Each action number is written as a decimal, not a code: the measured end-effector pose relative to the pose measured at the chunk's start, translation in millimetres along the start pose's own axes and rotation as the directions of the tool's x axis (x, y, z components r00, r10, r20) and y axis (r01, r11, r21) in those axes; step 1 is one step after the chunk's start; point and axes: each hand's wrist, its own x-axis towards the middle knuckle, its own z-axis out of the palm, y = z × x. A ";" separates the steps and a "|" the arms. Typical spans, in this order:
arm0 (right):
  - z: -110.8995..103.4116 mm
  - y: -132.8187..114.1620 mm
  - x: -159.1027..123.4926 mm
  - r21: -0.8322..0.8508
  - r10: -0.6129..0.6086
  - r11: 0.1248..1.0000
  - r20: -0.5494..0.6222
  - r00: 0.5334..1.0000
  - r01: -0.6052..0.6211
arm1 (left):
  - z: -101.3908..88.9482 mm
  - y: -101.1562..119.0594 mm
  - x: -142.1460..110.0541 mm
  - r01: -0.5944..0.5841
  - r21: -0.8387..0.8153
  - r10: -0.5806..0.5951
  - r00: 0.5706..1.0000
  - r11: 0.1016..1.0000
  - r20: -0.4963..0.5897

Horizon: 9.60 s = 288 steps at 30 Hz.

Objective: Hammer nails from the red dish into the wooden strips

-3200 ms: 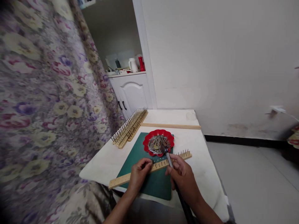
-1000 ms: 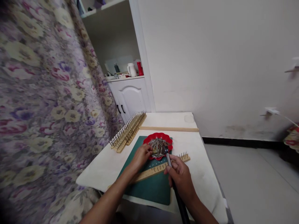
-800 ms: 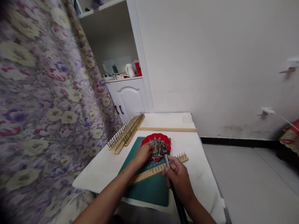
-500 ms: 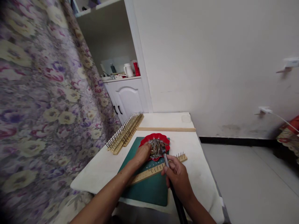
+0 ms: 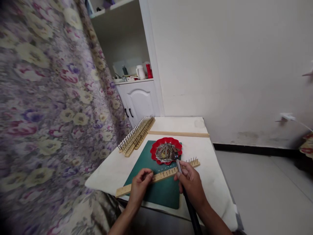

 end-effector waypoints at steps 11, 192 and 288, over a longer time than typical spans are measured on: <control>1.6 -7.7 -2.8 -0.017 0.005 1.000 -0.004 1.000 -0.005 | 17.1 -6.4 -2.5 -0.057 0.138 0.055 0.998 0.989 0.017; 36.7 -13.7 12.6 0.012 -0.081 0.996 -0.092 0.992 0.083 | 13.9 62.5 54.1 0.225 -0.534 -0.078 0.956 0.815 0.283; 61.4 19.7 -31.9 -0.223 0.217 0.956 0.097 0.971 -0.192 | 11.4 -6.9 12.0 -0.102 0.322 0.083 0.994 0.941 0.074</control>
